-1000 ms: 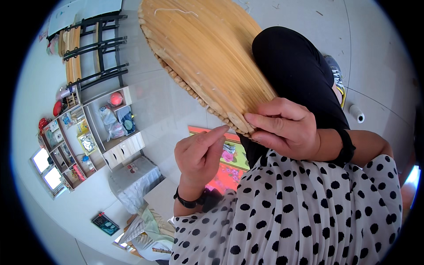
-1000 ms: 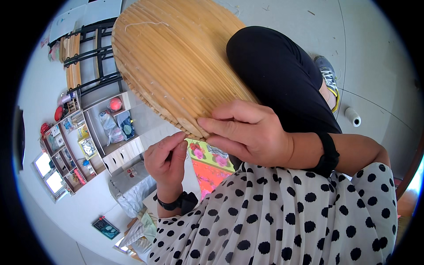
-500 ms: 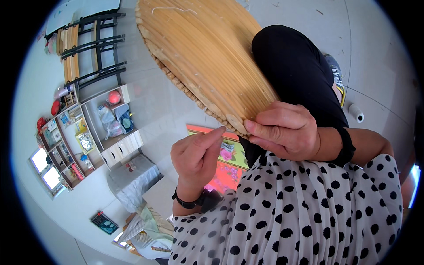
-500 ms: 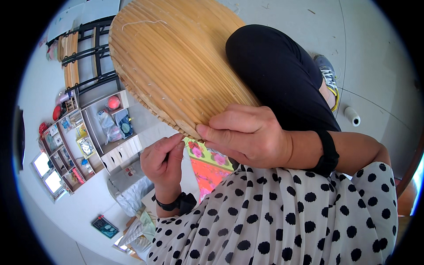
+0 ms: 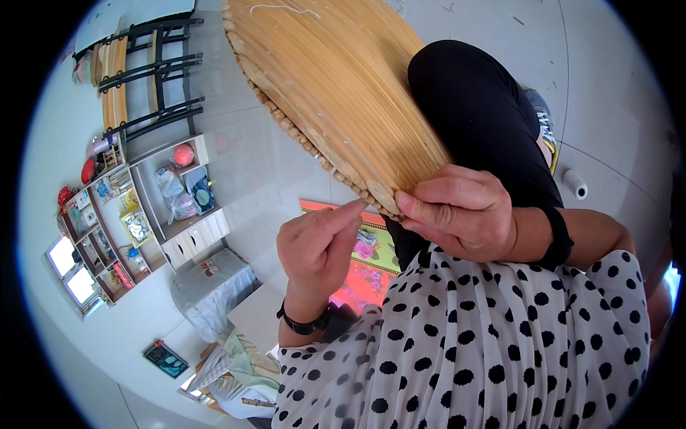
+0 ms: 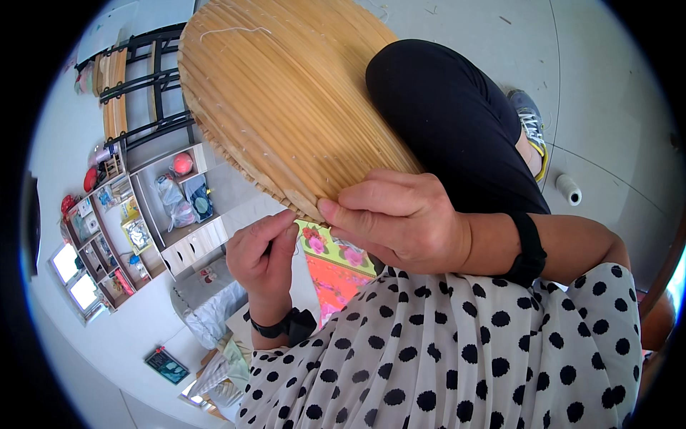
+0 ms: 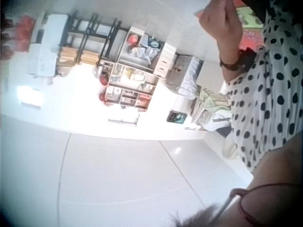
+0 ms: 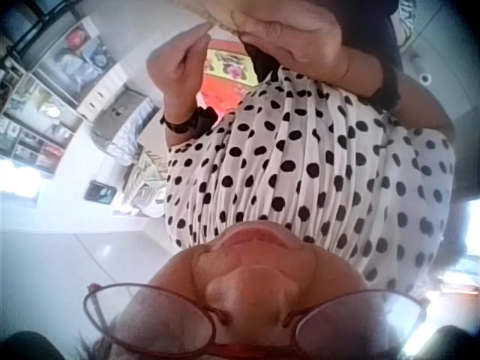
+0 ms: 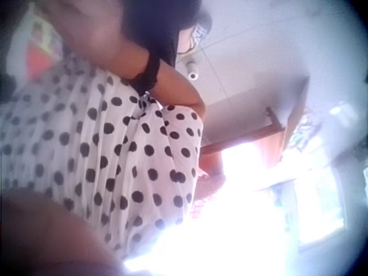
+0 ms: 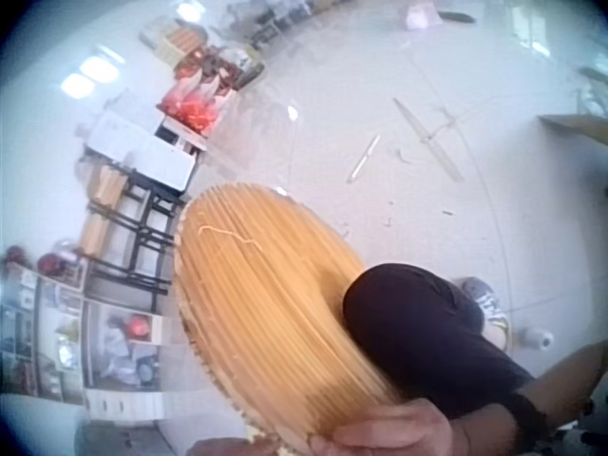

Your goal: The person is sewing the edge of a circular bamboo craft using a needle and thread, looping the thread around the wooden strips to secure the border.

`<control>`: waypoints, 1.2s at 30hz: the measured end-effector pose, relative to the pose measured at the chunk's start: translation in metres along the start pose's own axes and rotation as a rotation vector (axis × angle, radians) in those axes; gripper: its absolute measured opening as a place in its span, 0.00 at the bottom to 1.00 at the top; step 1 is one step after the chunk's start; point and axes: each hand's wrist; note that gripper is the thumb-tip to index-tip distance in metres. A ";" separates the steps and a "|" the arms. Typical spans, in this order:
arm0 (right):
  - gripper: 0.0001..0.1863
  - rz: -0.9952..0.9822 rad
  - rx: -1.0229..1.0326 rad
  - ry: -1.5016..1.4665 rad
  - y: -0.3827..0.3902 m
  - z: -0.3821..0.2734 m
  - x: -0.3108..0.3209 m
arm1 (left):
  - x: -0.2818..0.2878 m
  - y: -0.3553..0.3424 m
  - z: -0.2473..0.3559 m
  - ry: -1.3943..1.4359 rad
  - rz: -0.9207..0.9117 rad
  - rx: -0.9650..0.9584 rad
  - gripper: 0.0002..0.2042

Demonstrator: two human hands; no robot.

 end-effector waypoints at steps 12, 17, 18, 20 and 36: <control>0.24 -0.006 -0.026 -0.016 0.003 0.000 -0.002 | -0.008 -0.005 -0.006 0.107 0.014 -0.032 0.07; 0.19 -0.011 -0.025 0.009 -0.004 -0.004 0.003 | -0.004 -0.002 0.000 0.026 -0.032 0.054 0.08; 0.19 -0.014 -0.026 0.007 -0.005 -0.003 0.004 | -0.004 -0.001 0.002 0.030 -0.036 0.086 0.08; 0.19 -0.022 -0.031 0.000 -0.005 -0.003 0.006 | -0.004 0.006 0.007 0.105 -0.012 0.206 0.07; 0.22 -0.033 -0.046 -0.027 -0.006 -0.004 0.002 | -0.007 -0.011 0.016 0.107 -0.007 0.147 0.04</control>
Point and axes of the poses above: each hand's wrist, its own y-axis away from the middle knuckle, its own x-axis out of the back of the hand, z = x × y, and after that the axes turned 3 degrees about -z, right-handed
